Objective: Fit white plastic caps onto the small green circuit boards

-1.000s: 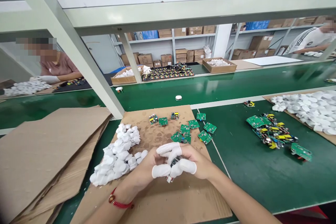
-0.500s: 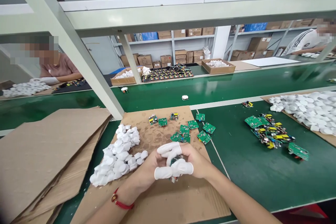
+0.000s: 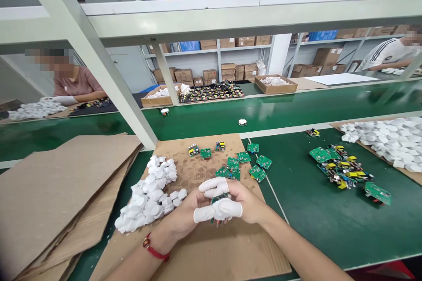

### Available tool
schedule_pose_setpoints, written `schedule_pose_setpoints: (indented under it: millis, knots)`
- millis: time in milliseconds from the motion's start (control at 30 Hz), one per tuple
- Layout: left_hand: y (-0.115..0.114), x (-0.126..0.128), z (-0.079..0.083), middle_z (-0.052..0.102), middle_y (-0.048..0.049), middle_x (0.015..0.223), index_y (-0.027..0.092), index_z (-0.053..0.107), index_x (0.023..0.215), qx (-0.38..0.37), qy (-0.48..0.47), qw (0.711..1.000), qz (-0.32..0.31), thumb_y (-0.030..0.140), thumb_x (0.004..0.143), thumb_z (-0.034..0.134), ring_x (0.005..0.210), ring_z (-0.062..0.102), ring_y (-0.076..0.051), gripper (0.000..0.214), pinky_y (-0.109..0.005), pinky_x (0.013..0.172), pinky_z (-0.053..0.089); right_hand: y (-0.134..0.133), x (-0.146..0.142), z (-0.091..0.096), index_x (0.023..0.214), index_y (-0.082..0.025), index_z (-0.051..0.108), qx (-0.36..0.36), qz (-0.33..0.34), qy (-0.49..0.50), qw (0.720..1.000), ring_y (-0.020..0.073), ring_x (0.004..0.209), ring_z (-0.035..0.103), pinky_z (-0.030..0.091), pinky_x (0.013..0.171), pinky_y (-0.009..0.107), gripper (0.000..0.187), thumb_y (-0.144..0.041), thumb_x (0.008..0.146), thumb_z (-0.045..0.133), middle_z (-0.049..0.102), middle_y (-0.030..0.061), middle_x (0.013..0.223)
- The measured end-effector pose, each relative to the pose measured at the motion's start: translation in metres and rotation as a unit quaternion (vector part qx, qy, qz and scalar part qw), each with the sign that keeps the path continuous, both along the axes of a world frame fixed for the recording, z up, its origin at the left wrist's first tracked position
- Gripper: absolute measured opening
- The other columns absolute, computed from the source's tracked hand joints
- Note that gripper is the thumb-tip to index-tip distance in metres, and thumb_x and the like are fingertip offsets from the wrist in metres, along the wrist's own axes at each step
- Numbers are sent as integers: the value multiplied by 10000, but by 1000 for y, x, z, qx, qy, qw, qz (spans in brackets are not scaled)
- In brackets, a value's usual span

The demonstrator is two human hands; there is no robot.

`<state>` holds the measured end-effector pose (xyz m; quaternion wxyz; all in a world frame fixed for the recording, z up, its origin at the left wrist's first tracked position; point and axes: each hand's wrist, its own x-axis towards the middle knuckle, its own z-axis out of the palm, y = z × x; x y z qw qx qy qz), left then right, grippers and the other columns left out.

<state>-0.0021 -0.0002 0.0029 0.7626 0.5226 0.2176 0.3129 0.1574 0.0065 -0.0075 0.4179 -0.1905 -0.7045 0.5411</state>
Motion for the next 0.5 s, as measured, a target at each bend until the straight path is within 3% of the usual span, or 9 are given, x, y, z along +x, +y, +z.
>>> schedule_pose_setpoints:
  millis: [67, 133, 333, 500]
  knots:
    - [0, 1, -1, 647, -42, 746, 140, 609, 985, -12, -21, 1000, 4, 413, 611, 734, 711, 594, -159, 480, -244, 627, 435, -1, -1, -2, 931, -193, 651, -51, 19, 17, 998, 107, 562, 597, 488, 449, 224, 415, -558, 799, 506, 559, 128, 1146]
    - [0, 1, -2, 647, -53, 751, 132, 610, 979, -20, -31, 999, 3, 434, 625, 718, 729, 596, -170, 477, -260, 650, 442, -1, -1, -3, 989, -197, 642, -88, 39, 26, 995, 94, 533, 583, 459, 394, 196, 486, -608, 779, 491, 517, 138, 1191]
    - [0, 1, -4, 643, -64, 778, 129, 615, 943, -31, -28, 999, 31, 464, 617, 713, 716, 596, -167, 478, -256, 635, 444, 0, -3, -3, 1090, -219, 592, -102, 46, 11, 994, 82, 578, 560, 498, 487, 201, 417, -400, 722, 668, 539, 107, 1107]
    - [-1, 2, -2, 635, -54, 746, 128, 627, 897, -45, -49, 997, 23, 441, 647, 697, 661, 587, -143, 407, -262, 626, 460, 0, -3, 0, 1052, -197, 611, -120, 39, 30, 992, 64, 537, 535, 467, 444, 169, 437, -482, 723, 641, 545, 88, 1066]
